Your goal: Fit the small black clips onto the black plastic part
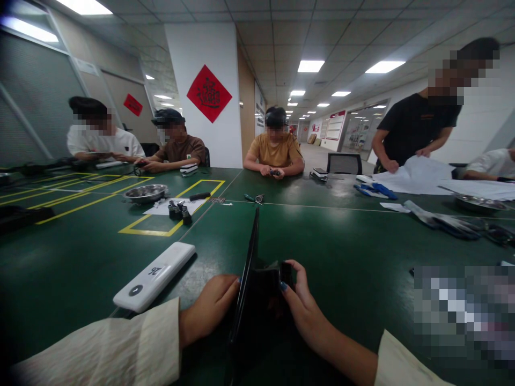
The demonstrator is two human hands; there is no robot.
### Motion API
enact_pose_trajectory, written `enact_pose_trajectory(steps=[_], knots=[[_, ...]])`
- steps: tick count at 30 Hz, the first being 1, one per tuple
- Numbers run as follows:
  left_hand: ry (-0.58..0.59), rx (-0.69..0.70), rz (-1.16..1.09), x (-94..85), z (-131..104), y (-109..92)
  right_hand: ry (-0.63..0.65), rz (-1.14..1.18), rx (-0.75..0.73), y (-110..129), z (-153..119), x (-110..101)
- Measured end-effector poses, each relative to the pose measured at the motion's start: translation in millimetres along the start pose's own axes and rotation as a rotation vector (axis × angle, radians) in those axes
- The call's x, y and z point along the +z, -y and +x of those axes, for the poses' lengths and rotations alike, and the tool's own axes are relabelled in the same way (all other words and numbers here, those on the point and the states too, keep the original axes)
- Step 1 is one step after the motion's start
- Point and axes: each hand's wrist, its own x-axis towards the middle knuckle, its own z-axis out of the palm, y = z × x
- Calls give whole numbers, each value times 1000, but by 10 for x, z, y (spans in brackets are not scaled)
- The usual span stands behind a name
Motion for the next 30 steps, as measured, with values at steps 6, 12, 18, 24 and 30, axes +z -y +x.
enact_pose_trajectory(steps=[6,12,18,24,30], knots=[[65,-29,24,-25,9,-57,3,22,-20,-27,10,-7],[34,-10,94,-51,-34,-88,-16,33,-3,-40,15,-10],[7,37,246,-23,-65,-48,-16,18,-7,-48,15,-12],[48,27,240,-42,-61,-69,-20,17,3,-28,7,-17],[73,-2,210,-63,-32,-92,-18,-2,21,2,9,-8]])
